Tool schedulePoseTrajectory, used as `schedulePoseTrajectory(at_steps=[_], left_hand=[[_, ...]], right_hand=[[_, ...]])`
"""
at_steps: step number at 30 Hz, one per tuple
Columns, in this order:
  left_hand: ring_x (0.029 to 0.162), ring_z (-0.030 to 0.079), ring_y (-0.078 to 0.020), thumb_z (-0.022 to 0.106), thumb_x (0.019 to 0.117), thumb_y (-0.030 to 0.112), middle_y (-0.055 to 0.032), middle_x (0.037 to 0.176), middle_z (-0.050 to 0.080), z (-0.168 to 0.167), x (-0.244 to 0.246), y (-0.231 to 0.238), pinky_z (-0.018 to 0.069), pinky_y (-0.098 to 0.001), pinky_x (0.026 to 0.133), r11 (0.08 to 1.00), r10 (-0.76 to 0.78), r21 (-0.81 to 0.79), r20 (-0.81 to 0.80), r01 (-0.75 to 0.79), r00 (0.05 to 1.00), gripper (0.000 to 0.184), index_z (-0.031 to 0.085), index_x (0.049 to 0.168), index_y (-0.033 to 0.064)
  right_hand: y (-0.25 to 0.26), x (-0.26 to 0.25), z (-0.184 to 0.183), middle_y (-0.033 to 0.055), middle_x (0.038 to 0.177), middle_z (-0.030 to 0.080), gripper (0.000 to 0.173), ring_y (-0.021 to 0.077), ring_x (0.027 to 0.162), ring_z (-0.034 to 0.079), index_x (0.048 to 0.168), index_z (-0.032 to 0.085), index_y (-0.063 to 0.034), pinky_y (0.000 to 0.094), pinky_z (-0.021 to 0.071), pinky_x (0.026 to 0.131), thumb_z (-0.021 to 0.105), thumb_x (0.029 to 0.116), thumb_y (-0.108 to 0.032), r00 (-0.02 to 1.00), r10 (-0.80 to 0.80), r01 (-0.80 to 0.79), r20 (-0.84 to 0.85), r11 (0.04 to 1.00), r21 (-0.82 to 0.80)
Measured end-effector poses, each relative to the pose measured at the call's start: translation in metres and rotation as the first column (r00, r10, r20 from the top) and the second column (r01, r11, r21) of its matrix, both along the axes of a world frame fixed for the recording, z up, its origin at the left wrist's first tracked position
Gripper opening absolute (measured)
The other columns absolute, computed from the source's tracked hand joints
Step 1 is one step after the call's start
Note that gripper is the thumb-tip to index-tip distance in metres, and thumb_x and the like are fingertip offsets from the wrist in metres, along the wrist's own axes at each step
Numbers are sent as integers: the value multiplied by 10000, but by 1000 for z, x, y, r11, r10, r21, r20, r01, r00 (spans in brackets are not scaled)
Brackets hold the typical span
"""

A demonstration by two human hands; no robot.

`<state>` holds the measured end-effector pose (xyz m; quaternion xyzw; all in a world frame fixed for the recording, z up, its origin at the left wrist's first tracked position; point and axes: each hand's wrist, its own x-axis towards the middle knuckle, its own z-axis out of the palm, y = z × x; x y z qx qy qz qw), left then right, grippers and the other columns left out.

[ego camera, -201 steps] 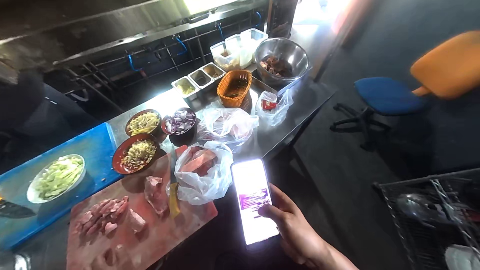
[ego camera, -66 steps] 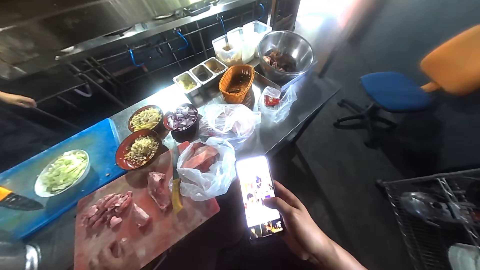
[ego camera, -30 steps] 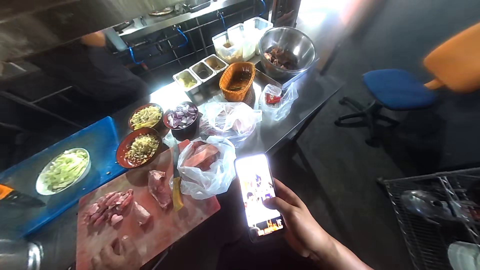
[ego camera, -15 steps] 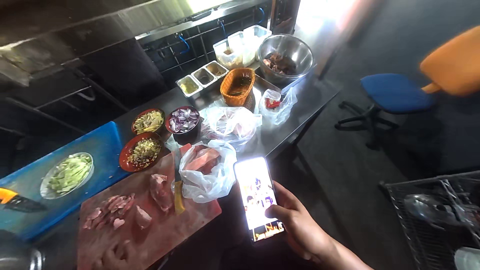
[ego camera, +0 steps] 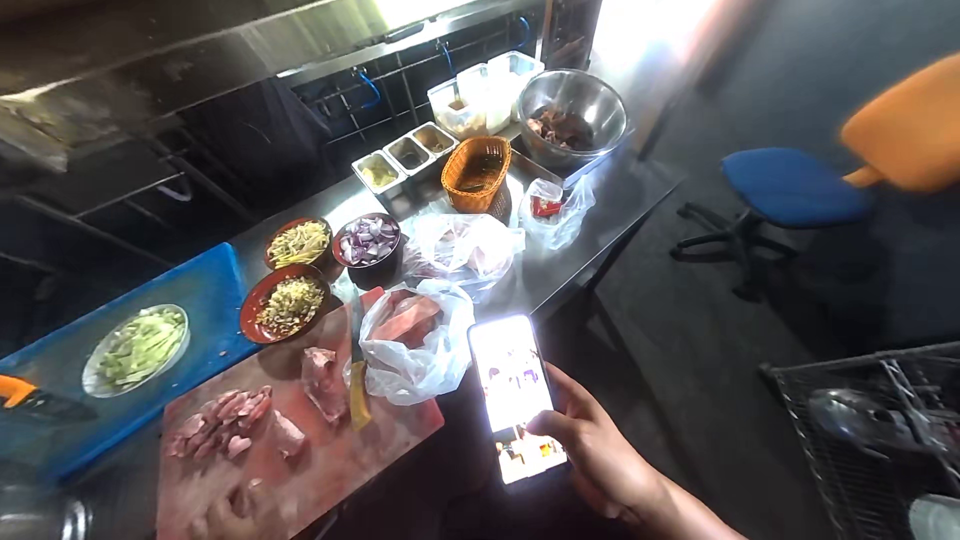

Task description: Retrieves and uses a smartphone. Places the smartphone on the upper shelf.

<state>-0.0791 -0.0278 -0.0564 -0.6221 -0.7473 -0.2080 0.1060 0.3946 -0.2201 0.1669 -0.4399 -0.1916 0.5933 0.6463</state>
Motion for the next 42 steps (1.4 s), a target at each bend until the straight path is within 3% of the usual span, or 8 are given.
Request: schedulePoseTrajectory(at_steps=[4,10,18,22,26,31,35,42], left_hand=[[1275,570,-436,515,1008,397,-274,1288,640,32,26,-10,406,-550,1124,995,3,-103,78,5,997,506,678,1241,-21],[1239,594,-418,513,1008,396,-265,1256,654,34,27,-10,424,-540,1103,995,1,-97,66,5,998,495,685,1231,-11],[1208,620,-425,520,1009,399,-257,1213,677,34,29,-10,447,-537,1080,998,-2,-59,40,4,999,488,699,1197,-14],[1220,608,-433,516,1011,381,-267,1230,666,36,30,-11,442,-537,1085,997,-2,-73,48,6,999,477,693,1208,-15],[1213,614,-434,518,1008,389,-265,1220,672,35,28,-11,444,-542,1083,997,-12,-71,42,15,999,482,692,1211,-13],[1221,602,-468,531,1007,381,-294,1228,659,31,23,-9,438,-570,1085,997,-45,-59,78,50,996,489,683,1213,-36],[1226,599,-469,528,1007,385,-298,1238,653,28,21,-8,436,-573,1087,997,-51,-54,76,55,996,494,684,1216,-34],[1223,608,-451,533,1004,371,-282,1239,663,35,27,-10,441,-557,1086,997,-33,-66,75,38,997,482,685,1218,-33]], right_hand=[[1,-1,4,110,1152,705,409,184,999,723,1402,487,-6,373,622,883,479,993,-15,999,-38,37,-28,999,-37],[0,0,0,122,1168,695,488,199,991,726,1388,472,-1,382,631,855,505,912,100,1000,10,-10,-13,1000,26],[1,0,-1,130,1171,697,472,206,983,730,1391,474,-5,385,635,835,476,927,81,1000,18,-18,-4,999,35],[-1,-1,0,126,1197,692,573,207,1016,726,1378,476,-6,384,634,861,569,834,146,1000,25,-25,10,999,32],[-2,-1,3,116,1165,700,468,189,1020,722,1399,465,1,373,616,906,537,939,49,1000,9,-9,-12,999,33],[-2,-1,0,119,1190,697,541,186,1028,724,1445,411,16,370,615,920,505,920,106,1000,5,-4,-20,999,43],[-1,-3,4,97,1144,711,392,171,995,725,1391,493,-10,362,619,890,457,1001,-13,999,-37,37,-35,999,-10],[-3,-1,-2,122,1195,695,522,192,1019,723,1414,456,4,375,620,895,519,908,118,1000,25,-25,-4,998,53]])
